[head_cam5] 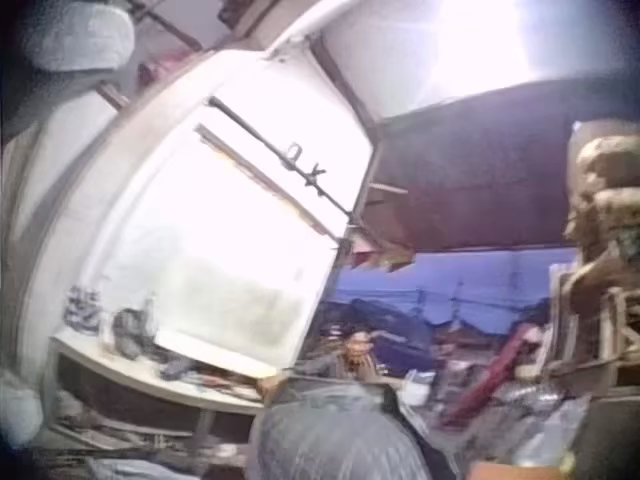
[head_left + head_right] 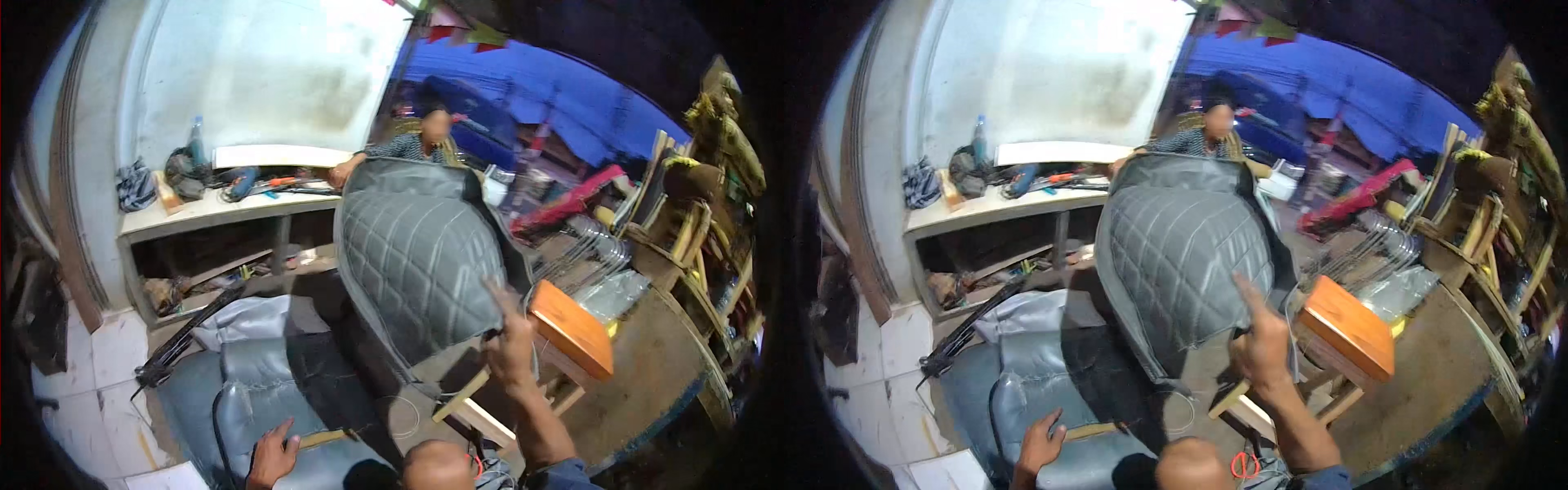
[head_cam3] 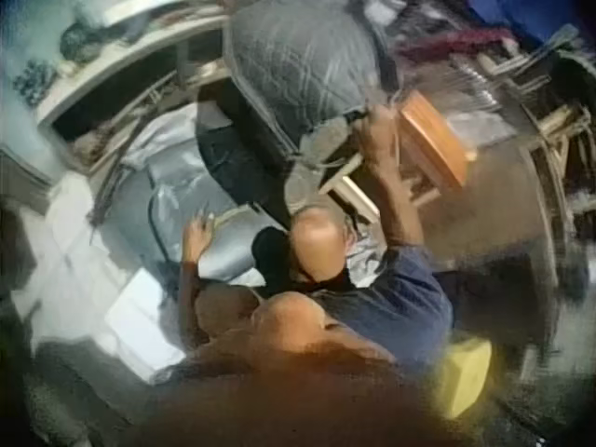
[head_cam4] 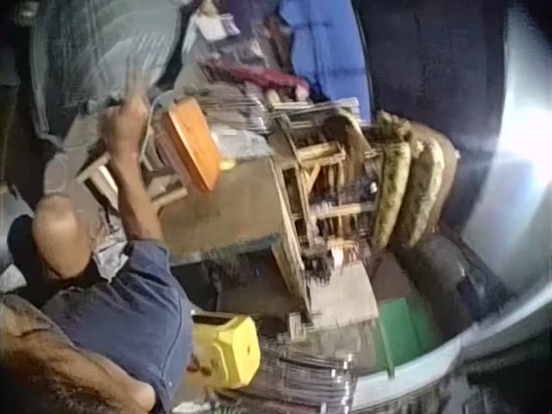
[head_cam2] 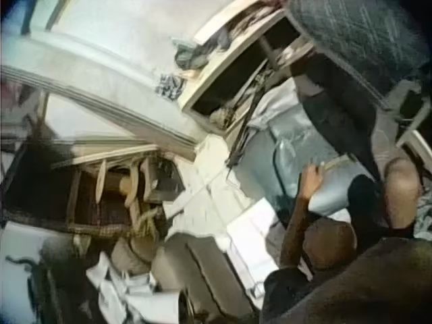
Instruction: The person fits a quilted cover over a seat cushion and trims its edges using scissors. The person then picks a piece of fabric from a pile and cuts it with scissors.
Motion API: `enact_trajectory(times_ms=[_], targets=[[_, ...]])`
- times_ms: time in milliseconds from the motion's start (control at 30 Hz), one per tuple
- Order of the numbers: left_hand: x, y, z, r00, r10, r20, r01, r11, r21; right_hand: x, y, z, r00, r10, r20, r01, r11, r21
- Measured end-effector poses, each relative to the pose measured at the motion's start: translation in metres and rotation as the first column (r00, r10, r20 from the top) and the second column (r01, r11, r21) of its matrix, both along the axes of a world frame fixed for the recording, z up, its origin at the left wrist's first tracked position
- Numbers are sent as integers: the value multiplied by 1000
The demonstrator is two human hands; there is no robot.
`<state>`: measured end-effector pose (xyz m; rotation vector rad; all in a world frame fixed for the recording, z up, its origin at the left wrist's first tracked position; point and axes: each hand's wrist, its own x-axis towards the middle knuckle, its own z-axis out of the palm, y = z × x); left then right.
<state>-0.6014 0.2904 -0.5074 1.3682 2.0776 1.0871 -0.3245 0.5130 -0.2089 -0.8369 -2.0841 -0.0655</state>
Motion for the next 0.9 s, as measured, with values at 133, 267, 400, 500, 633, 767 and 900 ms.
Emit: enact_trajectory(times_ms=[133, 267, 400, 500, 633, 767, 900], targets=[[-14, -59, -20, 949, 254, 189, -290, 936, 200, -95, -65, -98, 618, 545, 566, -24, 733, -680], [-12, -124, 0, 388, 403, 828, -701, 713, -18, -94, -88, -160, -433, 892, -131, -352, -301, -887], [-3, -195, -40, -81, 173, 982, -880, 451, -152, -153, -68, -117, 86, 996, 18, -229, 38, -973], [10, -198, -16, -31, 378, 925, -892, 406, -196, -186, 11, -202, 812, 571, 120, -456, 750, -479], [2, -164, -3, 148, 518, 843, -858, 492, -151, -179, 140, -308, 950, -72, 305, 241, 791, -563], [-50, -161, -11, 361, 698, 619, -872, 487, -40, -146, 164, -363, 967, 134, 215, 110, 540, -835], [-137, -129, 52, 494, 749, 442, -854, 512, 88, -102, 130, -348, 995, -1, -97, -79, 567, -820]])
